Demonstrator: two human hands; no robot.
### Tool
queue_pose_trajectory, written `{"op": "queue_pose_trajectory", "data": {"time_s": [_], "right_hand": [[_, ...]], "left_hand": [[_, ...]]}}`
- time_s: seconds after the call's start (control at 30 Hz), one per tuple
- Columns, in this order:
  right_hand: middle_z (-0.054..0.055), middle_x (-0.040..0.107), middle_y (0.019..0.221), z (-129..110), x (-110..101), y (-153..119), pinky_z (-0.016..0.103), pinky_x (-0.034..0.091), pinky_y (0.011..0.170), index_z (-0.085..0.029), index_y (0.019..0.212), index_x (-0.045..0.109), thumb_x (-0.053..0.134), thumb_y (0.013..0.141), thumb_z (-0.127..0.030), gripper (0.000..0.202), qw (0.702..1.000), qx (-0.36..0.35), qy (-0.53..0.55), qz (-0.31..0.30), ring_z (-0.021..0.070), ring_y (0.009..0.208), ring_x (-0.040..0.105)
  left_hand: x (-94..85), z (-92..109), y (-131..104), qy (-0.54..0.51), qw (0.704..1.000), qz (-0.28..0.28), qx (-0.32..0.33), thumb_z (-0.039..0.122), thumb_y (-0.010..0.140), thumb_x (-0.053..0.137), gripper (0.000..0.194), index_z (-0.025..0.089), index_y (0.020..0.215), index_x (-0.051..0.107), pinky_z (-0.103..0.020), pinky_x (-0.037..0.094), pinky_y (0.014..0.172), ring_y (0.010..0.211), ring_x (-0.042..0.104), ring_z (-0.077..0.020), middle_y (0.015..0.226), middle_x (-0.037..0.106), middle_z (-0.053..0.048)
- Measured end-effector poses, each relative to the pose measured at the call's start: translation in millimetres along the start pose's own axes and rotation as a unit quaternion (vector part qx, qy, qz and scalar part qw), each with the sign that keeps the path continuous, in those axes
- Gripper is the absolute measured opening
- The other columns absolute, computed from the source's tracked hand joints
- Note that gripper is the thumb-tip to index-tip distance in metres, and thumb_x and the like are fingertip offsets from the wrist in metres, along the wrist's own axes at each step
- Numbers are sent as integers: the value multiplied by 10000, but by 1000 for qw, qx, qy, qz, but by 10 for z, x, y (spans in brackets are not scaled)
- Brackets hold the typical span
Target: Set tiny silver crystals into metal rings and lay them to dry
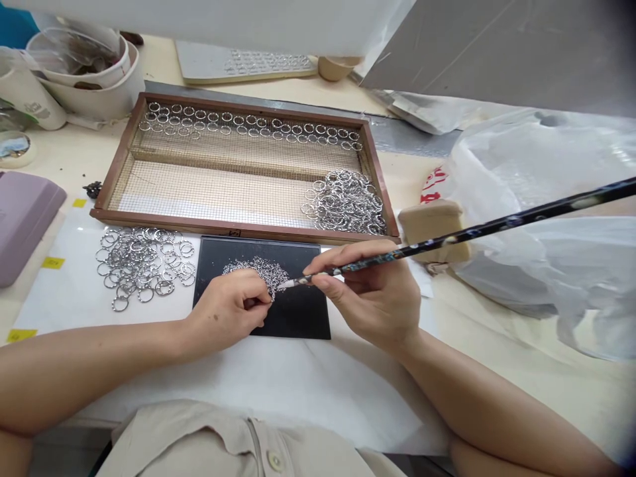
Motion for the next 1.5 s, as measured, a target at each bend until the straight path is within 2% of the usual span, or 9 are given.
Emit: {"op": "queue_pose_trajectory", "data": {"time_s": [0.2,0.37,0.73,1.27,1.5], "right_hand": [[-10,582,707,232,-31,10,310,506,513,-242,769,420,605,814,-244,191,995,93,5,29,134,574,600],[-17,565,713,368,16,35,290,506,537,-215,773,440,586,812,-248,154,988,152,12,12,126,607,608],[-23,566,685,369,44,47,275,476,548,-206,740,450,573,810,-235,144,988,156,-10,-12,117,606,595],[-12,589,712,386,31,53,283,497,572,-200,734,449,588,804,-272,171,984,175,16,-7,129,625,631],[-8,587,723,388,40,59,287,505,570,-201,741,450,586,809,-291,176,982,184,33,-6,130,627,628]], "left_hand": [[9,-1,-12,-9,1000,-3,2,20,736,530,181,143,605,550,-161,399,525,595,508,-64,649,533,18],[18,0,-35,-4,999,-2,38,29,755,526,181,145,617,547,-161,397,540,610,503,-59,687,541,13],[20,38,-62,30,995,11,90,47,780,511,188,146,623,546,-184,372,549,614,482,-69,684,540,3],[-59,56,-26,32,994,40,95,35,740,522,160,150,631,538,-181,374,534,597,473,-69,663,539,7],[-39,27,-25,19,994,30,99,48,755,512,173,147,616,539,-177,363,506,586,456,-67,678,553,-8]]}}
Point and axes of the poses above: each hand's wrist, its own y-axis towards the middle knuckle, its own x-axis out of the palm, z = x × y, the point moved 3 cm from there along y, towards the middle knuckle
